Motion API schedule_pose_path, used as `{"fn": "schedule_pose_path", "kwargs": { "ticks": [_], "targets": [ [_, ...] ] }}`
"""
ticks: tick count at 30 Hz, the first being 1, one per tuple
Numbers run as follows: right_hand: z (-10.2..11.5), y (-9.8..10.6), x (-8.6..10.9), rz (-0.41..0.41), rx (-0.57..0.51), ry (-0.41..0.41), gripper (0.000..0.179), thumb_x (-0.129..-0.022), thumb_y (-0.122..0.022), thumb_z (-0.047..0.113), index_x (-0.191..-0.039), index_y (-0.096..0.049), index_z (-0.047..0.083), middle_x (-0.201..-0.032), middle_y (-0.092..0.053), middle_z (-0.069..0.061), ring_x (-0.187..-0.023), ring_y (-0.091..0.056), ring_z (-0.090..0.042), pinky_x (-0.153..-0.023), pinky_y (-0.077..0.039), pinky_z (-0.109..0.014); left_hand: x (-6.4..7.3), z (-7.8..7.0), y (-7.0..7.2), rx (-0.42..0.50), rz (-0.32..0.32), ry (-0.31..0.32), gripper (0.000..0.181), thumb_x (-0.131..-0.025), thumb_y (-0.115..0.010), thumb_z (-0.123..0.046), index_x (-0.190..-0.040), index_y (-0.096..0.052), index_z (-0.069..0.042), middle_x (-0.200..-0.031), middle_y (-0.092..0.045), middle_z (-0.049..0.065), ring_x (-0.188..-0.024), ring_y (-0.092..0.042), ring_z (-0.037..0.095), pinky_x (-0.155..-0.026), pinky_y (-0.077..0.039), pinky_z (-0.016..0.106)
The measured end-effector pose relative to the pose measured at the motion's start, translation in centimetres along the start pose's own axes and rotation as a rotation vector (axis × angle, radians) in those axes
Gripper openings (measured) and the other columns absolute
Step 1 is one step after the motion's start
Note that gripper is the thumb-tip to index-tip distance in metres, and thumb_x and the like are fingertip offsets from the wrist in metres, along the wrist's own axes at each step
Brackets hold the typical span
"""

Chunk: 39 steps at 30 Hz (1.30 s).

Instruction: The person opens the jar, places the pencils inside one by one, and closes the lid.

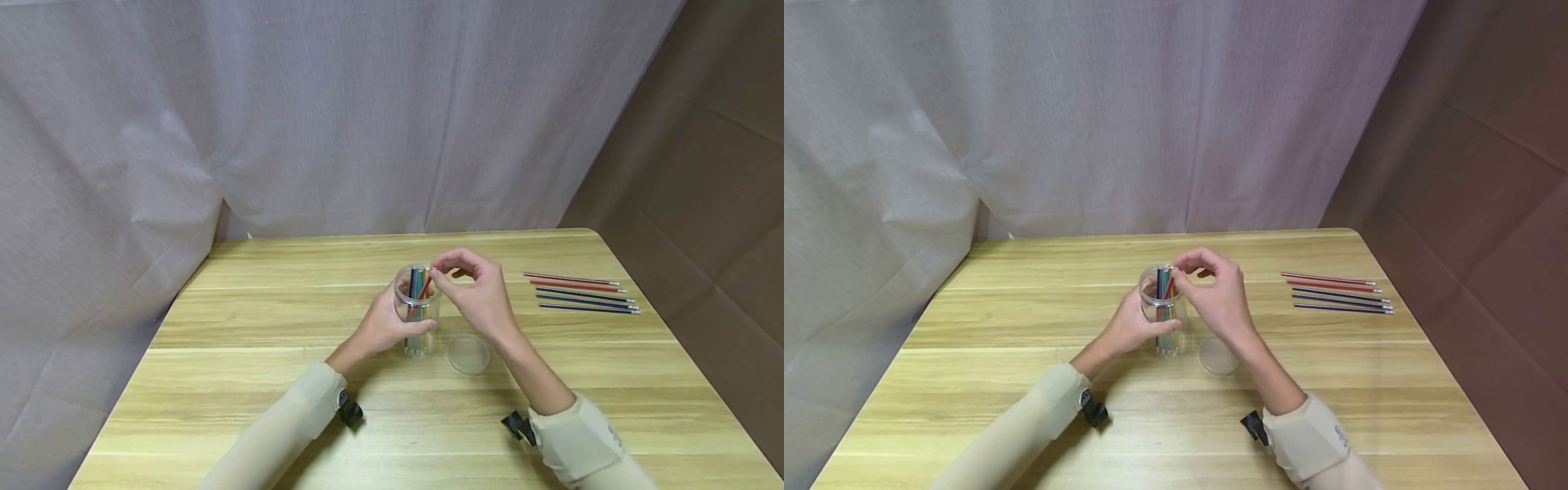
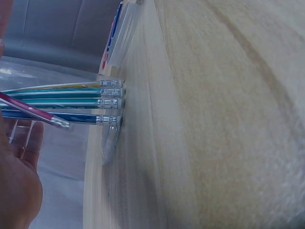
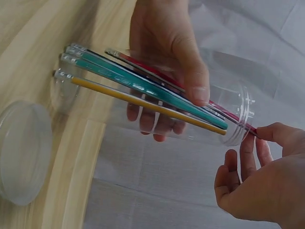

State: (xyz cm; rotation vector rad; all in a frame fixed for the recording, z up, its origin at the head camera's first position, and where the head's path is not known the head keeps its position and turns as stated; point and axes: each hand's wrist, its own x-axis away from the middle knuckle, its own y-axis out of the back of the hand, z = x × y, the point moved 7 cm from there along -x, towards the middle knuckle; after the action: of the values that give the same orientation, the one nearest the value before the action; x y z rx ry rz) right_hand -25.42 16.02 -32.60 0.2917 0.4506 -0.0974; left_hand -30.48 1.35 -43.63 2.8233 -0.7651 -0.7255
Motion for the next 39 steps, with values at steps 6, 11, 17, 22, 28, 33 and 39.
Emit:
{"fn": "schedule_pose_path", "kwargs": {
  "ticks": [6, 11, 17, 22, 28, 33, 39],
  "targets": [
    [-0.3, -0.2, 0.3, 0.001, 0.091, 0.012, 0.009, -0.093, -0.081, 0.005, -0.101, -0.078, 0.007, -0.095, -0.075, -0.005, -0.092, -0.066, -0.017, -0.090, -0.050, -0.042, 0.1, 0.1, 0.1, -0.032, 0.003, 0.000, 0.079, -0.082, -0.094, -0.015, -0.148, -0.053, -0.024, -0.132, -0.069, -0.003, -0.118, -0.069, 0.016, -0.102, -0.057, 0.040],
    [-0.4, -0.3, 0.5, -0.006, 0.129, 0.047, 0.010, -0.091, -0.082, 0.003, -0.099, -0.079, 0.007, -0.098, -0.077, -0.005, -0.097, -0.066, -0.023, -0.091, -0.048, -0.045, 0.1, 0.1, 0.1, -0.047, 0.009, -0.005, 0.076, -0.083, -0.094, -0.017, -0.148, -0.053, -0.021, -0.134, -0.068, -0.001, -0.119, -0.068, 0.016, -0.102, -0.056, 0.039],
    [-0.6, 0.1, 0.8, -0.065, 0.238, 0.090, 0.017, -0.090, -0.086, 0.010, -0.106, -0.080, 0.010, -0.125, -0.071, -0.007, -0.122, -0.056, -0.027, -0.106, -0.038, -0.051, 0.1, 0.2, 0.2, -0.072, 0.001, 0.003, 0.076, -0.082, -0.094, -0.018, -0.146, -0.054, -0.017, -0.135, -0.068, 0.000, -0.119, -0.067, 0.017, -0.103, -0.056, 0.039],
    [-0.8, 0.8, 1.0, -0.111, 0.237, 0.114, 0.021, -0.090, -0.083, 0.004, -0.110, -0.078, 0.008, -0.128, -0.069, -0.008, -0.125, -0.054, -0.025, -0.101, -0.042, -0.049, 0.2, 0.2, 0.2, -0.077, -0.004, 0.015, 0.081, -0.081, -0.095, -0.019, -0.150, -0.052, -0.018, -0.132, -0.068, 0.002, -0.118, -0.067, 0.018, -0.102, -0.056, 0.040],
    [-0.9, 1.8, 1.2, -0.132, 0.232, 0.119, 0.020, -0.092, -0.076, -0.002, -0.109, -0.079, 0.009, -0.128, -0.070, -0.006, -0.124, -0.056, -0.022, -0.097, -0.043, -0.039, 0.2, 0.2, 0.3, -0.051, -0.014, 0.026, 0.080, -0.080, -0.096, -0.017, -0.148, -0.053, -0.018, -0.131, -0.069, 0.003, -0.118, -0.067, 0.020, -0.102, -0.056, 0.041],
    [-1.3, 3.6, 1.5, -0.170, 0.241, 0.104, 0.020, -0.093, -0.074, -0.004, -0.108, -0.079, 0.007, -0.126, -0.072, -0.006, -0.122, -0.059, -0.018, -0.095, -0.044, -0.035, 0.2, 0.1, 0.2, -0.032, -0.010, 0.032, 0.079, -0.080, -0.096, -0.015, -0.147, -0.055, -0.017, -0.131, -0.070, 0.003, -0.117, -0.068, 0.020, -0.102, -0.056, 0.041],
    [-2.8, 6.8, 2.1, -0.214, 0.278, 0.058, 0.020, -0.094, -0.072, -0.006, -0.110, -0.079, 0.004, -0.117, -0.075, -0.008, -0.108, -0.060, -0.012, -0.090, -0.045, -0.027, 0.2, 0.0, 0.1, -0.004, 0.002, 0.036, 0.077, -0.080, -0.094, -0.012, -0.145, -0.054, -0.016, -0.131, -0.072, 0.007, -0.116, -0.070, 0.020, -0.101, -0.057, 0.039]
  ]
}}
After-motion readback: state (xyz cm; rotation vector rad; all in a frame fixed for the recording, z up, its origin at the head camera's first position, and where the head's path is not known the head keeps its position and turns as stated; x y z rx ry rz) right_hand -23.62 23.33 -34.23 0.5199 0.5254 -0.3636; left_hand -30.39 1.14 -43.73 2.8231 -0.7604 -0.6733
